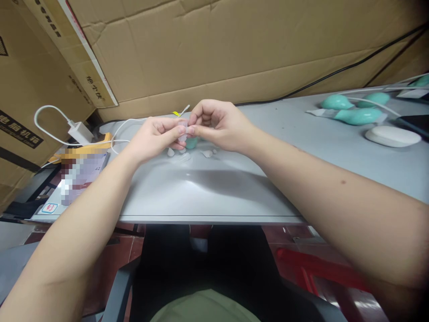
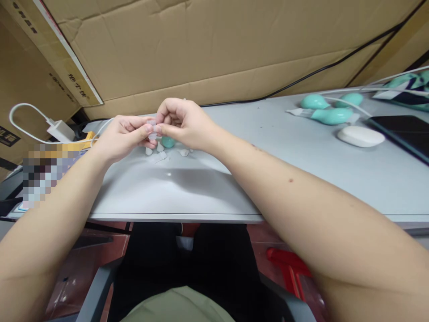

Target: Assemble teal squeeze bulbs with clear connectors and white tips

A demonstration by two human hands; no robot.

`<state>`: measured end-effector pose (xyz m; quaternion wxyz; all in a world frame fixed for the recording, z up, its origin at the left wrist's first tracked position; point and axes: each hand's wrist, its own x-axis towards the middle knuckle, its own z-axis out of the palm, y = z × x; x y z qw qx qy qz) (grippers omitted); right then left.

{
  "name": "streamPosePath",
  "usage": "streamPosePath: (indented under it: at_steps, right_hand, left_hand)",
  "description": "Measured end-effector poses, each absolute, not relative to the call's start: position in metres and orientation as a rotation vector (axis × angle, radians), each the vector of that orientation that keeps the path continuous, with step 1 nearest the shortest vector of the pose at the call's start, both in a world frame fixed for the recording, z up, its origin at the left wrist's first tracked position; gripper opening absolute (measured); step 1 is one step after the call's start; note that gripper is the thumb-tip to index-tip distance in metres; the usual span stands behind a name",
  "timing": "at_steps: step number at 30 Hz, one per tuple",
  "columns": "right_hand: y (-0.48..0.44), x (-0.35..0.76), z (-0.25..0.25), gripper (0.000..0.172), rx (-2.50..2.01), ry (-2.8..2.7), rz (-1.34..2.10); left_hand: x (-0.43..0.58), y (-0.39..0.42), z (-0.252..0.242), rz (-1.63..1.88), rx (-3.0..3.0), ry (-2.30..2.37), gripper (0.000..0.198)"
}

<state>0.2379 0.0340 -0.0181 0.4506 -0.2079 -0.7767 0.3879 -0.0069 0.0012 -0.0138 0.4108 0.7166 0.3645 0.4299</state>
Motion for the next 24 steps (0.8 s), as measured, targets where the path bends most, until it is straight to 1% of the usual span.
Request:
streamPosePath:
  at_steps: [5, 10, 16, 21, 24]
  right_hand:
    - [0.037, 0.236, -0.02, 0.04, -0.458, -1.943, 0.981]
    - [0.046, 0.241, -0.021, 0.044, -0.383, -2.059, 0.976]
    - [0.044, 0.245, -0.018, 0.032, -0.424, -2.085, 0.867]
    - [0.037, 0.245, -0.015, 0.031, -0.501, -2.08, 0.76]
    - [0.035, 0.245, -0.014, 0.028, -0.516, -2.101, 0.668]
  left_hand:
    - [-0.009, 0.002, -0.012, 1.047, 1.816, 0.872, 0.075]
    - [-0.009, 0.004, -0.012, 1.001, 1.839, 0.843, 0.077]
    - [-0.005, 0.004, -0.012, 1.007, 1.811, 0.821, 0.076]
    - [-0.006, -0.001, -0.008, 0.991, 1.839, 0.877, 0.076]
    - [-0.008, -0.004, -0.005, 1.0, 1.854, 0.934, 0.069]
